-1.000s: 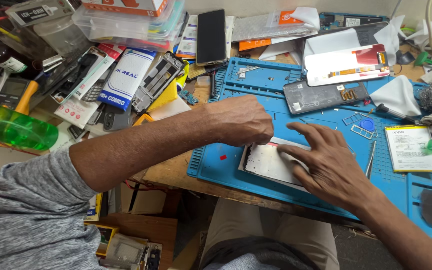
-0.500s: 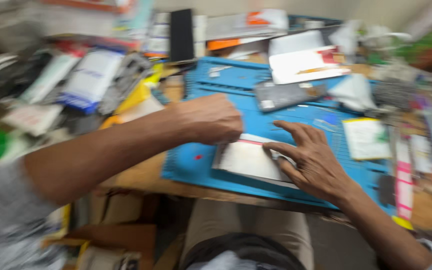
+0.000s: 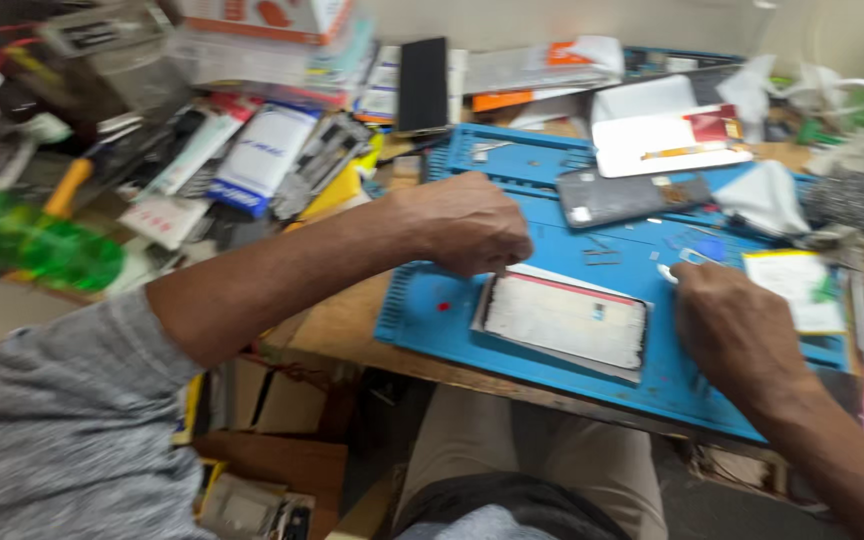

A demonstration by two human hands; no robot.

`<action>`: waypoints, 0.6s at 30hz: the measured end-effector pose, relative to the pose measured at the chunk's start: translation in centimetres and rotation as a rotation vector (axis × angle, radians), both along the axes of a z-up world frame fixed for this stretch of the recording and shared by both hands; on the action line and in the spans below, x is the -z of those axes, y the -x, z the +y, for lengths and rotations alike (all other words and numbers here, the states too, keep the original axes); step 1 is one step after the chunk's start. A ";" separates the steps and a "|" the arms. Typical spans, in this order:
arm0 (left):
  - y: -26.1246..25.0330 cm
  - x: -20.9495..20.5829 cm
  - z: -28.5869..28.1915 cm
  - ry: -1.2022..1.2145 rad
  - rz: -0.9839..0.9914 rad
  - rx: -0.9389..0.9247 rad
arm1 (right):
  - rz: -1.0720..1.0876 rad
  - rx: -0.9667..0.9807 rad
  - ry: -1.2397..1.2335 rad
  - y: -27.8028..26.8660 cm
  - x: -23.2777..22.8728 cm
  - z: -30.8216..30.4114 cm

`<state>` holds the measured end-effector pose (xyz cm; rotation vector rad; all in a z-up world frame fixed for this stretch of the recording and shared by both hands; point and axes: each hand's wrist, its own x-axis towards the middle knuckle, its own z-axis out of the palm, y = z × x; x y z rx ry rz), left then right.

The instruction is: The person works on a disassembled smartphone, using a metal tool to pry and adjust internal components. They apply red tape to the phone's frame and then apply glue from a yellow tube along the edges of the device. The person also handles a separate screen assembly and a battery, inspecting them before setting them aside.

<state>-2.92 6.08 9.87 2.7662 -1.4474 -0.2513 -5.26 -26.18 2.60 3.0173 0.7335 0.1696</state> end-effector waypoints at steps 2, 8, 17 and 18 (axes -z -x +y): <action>0.3 0.0 0.3 0.009 -0.009 -0.017 | 0.048 0.068 0.045 0.0 -0.6 0.6; 0.6 0.0 0.2 0.062 -0.014 -0.009 | 0.155 0.107 -0.378 -0.3 -2.2 0.7; 0.1 -0.1 0.3 0.005 0.032 -0.002 | 0.407 0.030 -1.110 2.5 0.0 7.1; 0.0 0.0 0.3 -0.016 0.038 -0.005 | 0.391 0.026 -1.106 2.6 0.2 8.0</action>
